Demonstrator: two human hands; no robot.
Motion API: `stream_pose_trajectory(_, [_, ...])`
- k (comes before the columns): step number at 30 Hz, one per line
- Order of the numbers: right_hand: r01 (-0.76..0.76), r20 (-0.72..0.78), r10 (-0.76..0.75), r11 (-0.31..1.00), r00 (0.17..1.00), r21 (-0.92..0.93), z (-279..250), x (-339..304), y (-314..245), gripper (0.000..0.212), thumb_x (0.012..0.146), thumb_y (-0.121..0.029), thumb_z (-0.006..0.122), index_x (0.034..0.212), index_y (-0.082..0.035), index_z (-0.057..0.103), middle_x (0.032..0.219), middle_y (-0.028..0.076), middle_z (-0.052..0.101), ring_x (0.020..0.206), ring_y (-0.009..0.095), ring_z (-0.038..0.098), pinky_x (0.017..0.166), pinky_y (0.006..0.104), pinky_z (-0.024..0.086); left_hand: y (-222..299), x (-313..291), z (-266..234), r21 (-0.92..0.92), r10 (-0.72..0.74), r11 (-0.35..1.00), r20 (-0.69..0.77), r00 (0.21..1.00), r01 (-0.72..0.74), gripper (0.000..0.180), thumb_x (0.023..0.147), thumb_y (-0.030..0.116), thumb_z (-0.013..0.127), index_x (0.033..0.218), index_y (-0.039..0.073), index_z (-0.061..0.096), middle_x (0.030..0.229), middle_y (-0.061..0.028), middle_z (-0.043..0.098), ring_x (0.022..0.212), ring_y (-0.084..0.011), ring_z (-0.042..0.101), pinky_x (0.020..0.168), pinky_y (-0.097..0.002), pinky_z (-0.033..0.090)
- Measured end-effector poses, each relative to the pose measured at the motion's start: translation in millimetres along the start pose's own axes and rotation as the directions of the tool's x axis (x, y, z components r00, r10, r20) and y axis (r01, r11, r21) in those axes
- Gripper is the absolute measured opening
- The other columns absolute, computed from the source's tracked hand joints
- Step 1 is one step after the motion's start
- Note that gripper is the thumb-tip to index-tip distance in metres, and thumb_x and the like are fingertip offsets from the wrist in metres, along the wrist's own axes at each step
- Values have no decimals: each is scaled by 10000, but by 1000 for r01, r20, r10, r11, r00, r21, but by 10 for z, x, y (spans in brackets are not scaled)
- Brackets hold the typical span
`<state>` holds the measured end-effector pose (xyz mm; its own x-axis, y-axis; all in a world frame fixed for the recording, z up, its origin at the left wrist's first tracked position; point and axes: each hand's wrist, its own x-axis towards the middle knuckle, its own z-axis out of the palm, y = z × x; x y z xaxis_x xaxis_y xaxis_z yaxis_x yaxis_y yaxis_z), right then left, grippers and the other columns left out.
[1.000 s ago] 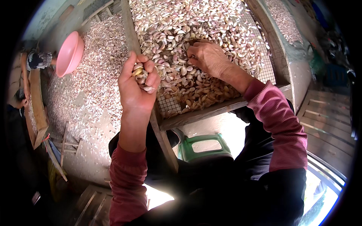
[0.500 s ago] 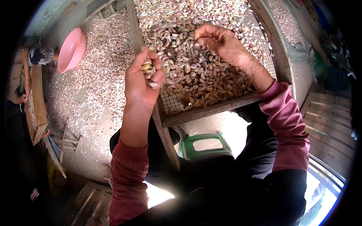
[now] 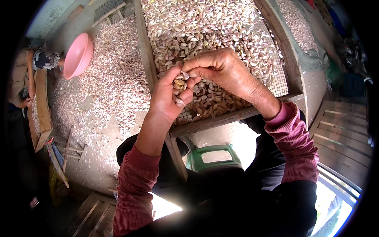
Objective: The person sorts garlic cloves by hand, picking them from a wooden mesh tray and placing individual cloves into a small pile or a separate container while seated.
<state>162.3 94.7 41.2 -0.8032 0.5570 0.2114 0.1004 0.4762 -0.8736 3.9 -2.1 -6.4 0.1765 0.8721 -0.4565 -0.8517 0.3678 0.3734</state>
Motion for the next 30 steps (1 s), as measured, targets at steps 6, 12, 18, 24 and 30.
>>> stream_pose_trajectory(6, [-248,-144,221,948,964,-201,-157,-318,69,151,878,-38,656,1021,-31,705,927,105,732,673,159,706,624,287,603,51,32,-7,-20,53,998,11,999,-53,281,969,346,559,855,94,605,684,-46,574,419,-108,445,357,-239,306])
stream_pose_trajectory(12, [-71,-39,62,961,997,-266,200,-977,73,119,828,3,679,942,-22,700,805,110,708,654,228,692,645,352,582,-47,150,808,214,315,915,148,937,-342,183,964,248,536,868,97,575,712,-5,587,481,-62,512,406,-235,459])
stream_pose_trajectory(18, [-126,-28,123,957,992,-263,306,-924,127,144,842,-11,642,981,-17,676,839,109,684,763,291,674,709,384,555,-1949,-444,2933,275,246,885,411,878,-376,245,920,155,600,1120,26,540,917,-86,594,720,-135,582,654,-245,495])
stream_pose_trajectory(24, [-82,-62,63,917,996,-390,146,-1250,343,115,821,35,639,922,-8,675,855,112,694,793,282,682,722,377,569,-2118,-574,2637,317,246,624,788,565,-714,495,874,89,674,1299,-35,452,1138,-190,584,958,-230,641,859,-296,515])
stream_pose_trajectory(30, [-488,-184,452,818,873,-304,-1009,-1286,94,193,956,-159,578,1070,-70,705,938,103,731,774,196,699,733,312,598,-768,73,915,805,376,-110,577,725,-583,110,868,-23,612,965,4,657,879,-80,656,762,-158,636,681,-274,499])
